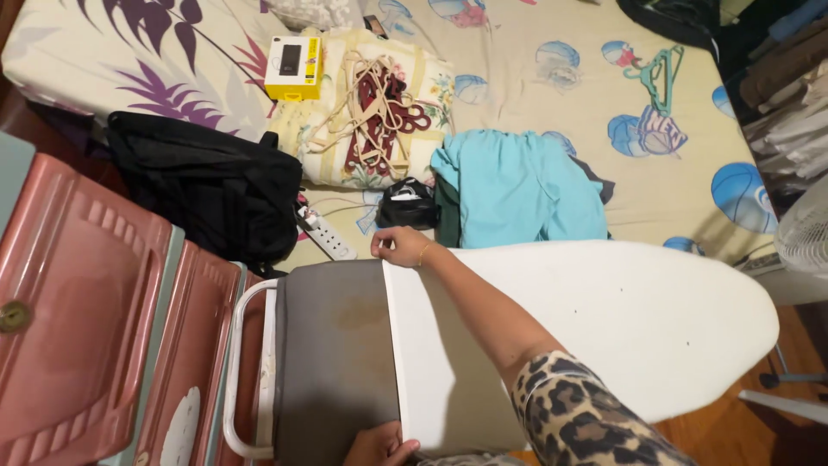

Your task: Fitting a cover onto a small ironing board and sorting clothes to prepare for ironing.

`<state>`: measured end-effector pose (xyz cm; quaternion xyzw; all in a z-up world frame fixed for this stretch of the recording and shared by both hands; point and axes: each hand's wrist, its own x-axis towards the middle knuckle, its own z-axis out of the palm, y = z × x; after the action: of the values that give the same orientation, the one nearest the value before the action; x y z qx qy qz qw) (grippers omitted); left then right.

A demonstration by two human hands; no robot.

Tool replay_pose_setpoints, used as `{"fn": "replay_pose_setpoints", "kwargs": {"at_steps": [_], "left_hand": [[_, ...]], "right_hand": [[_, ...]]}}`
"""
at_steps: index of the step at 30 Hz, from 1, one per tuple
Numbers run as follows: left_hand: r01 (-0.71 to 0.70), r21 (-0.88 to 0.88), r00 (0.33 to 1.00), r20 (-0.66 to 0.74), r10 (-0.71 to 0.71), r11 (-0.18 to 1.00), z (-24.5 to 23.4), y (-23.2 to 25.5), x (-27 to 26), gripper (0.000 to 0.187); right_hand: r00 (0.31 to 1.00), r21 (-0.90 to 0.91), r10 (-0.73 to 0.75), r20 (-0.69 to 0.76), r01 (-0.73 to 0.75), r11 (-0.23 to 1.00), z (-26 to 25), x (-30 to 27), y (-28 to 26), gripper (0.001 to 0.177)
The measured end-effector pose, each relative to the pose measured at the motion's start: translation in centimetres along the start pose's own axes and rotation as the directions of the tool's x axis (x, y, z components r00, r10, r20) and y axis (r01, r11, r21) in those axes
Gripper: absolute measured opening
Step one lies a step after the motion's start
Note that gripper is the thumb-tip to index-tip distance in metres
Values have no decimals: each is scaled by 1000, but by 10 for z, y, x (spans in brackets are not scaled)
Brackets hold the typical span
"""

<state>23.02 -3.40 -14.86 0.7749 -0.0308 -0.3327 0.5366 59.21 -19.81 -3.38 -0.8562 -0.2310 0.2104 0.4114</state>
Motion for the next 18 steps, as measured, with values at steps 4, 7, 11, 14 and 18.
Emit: {"fn": "replay_pose_setpoints", "kwargs": {"at_steps": [4,7,11,14,18], "left_hand": [[-33,-138,995,-96,20,990,-20,33,-3,28],[-250,-22,957,-158,244,968,-36,62,-6,20],[-129,95,982,-128,141,987,-46,77,2,29],[-114,111,984,-127,128,987,-47,71,2,33],[9,-128,999,-44,-14,992,-51,74,-1,20]], "right_hand": [[994,-99,55,-91,-64,993,-6,-23,-22,20],[961,-361,145,-235,-225,905,-8,-65,-35,40],[964,-527,210,-164,-265,808,-7,-128,-38,69],[960,-552,200,-195,-276,787,9,-194,-31,74],[795,-434,342,-501,-572,696,-4,-301,20,73]]}}
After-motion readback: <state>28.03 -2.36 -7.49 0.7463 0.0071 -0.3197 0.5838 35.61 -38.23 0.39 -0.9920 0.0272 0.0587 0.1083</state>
